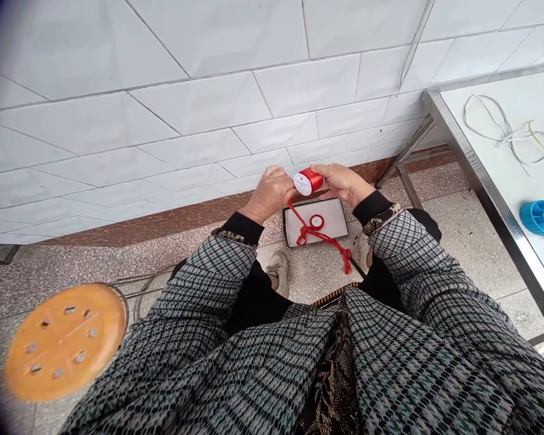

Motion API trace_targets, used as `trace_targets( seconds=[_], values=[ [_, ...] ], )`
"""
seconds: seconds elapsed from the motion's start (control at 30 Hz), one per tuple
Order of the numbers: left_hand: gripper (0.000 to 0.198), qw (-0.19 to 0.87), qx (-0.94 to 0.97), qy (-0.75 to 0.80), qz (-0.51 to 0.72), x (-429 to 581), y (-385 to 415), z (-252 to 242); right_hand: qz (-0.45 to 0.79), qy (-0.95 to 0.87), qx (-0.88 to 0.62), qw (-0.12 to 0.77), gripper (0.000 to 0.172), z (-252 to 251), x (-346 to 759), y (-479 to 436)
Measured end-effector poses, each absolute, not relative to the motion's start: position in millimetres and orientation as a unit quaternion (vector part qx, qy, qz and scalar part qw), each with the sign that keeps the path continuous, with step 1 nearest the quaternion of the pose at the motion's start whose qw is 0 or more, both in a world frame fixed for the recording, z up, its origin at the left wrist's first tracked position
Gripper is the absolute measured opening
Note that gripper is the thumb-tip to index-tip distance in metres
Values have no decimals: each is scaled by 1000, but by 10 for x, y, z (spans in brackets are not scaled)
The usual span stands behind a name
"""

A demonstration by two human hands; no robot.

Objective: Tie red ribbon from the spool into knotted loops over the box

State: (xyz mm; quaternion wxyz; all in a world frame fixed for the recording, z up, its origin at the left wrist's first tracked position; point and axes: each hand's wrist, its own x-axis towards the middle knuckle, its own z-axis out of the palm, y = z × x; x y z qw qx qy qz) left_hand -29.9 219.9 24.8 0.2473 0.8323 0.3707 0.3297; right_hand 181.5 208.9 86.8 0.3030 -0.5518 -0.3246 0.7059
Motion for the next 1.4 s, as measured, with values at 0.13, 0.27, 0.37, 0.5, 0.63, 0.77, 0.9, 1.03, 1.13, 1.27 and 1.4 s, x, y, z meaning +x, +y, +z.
trace_targets(
  seconds=[0.13, 0.27, 0.37, 0.5, 0.63, 0.77, 0.9, 1.03, 1.13, 1.27, 1.4],
  values=[
    [24, 284, 808, 348, 380, -347, 2163, 333, 727, -374, -510, 269, 22, 843, 1864, 2073],
    [9, 285, 799, 356, 392, -403, 2138, 362, 731, -398, -499, 243, 21, 863, 1875, 2054],
    [7, 248, 813, 364, 382, -465, 2156, 353, 718, -415, -509, 232, 22, 865, 1872, 2046],
    [14, 181, 838, 379, 349, -533, 2190, 334, 705, -453, -505, 205, 24, 854, 1881, 2045],
    [25, 45, 882, 387, 265, -553, 2193, 300, 666, -521, -514, 145, 28, 891, 1890, 2036],
    [31, 35, 907, 361, 214, -531, 2203, 229, 577, -629, -517, 66, 36, 913, 1892, 2048],
    [33, 152, 885, 373, 234, -482, 2198, 168, 502, -696, -513, 10, 36, 843, 1913, 2103],
    [32, 293, 823, 386, 297, -432, 2144, 149, 491, -706, -511, 10, 39, 781, 1937, 2138],
    [35, 417, 747, 384, 347, -399, 2094, 147, 486, -705, -517, 9, 42, 780, 1942, 2139],
    [30, 567, 623, 368, 393, -364, 2047, 162, 477, -698, -535, 7, 42, 795, 1938, 2131],
    [24, 645, 524, 354, 429, -364, 2020, 236, 464, -703, -538, 0, 41, 804, 1928, 2128]
  ],
)
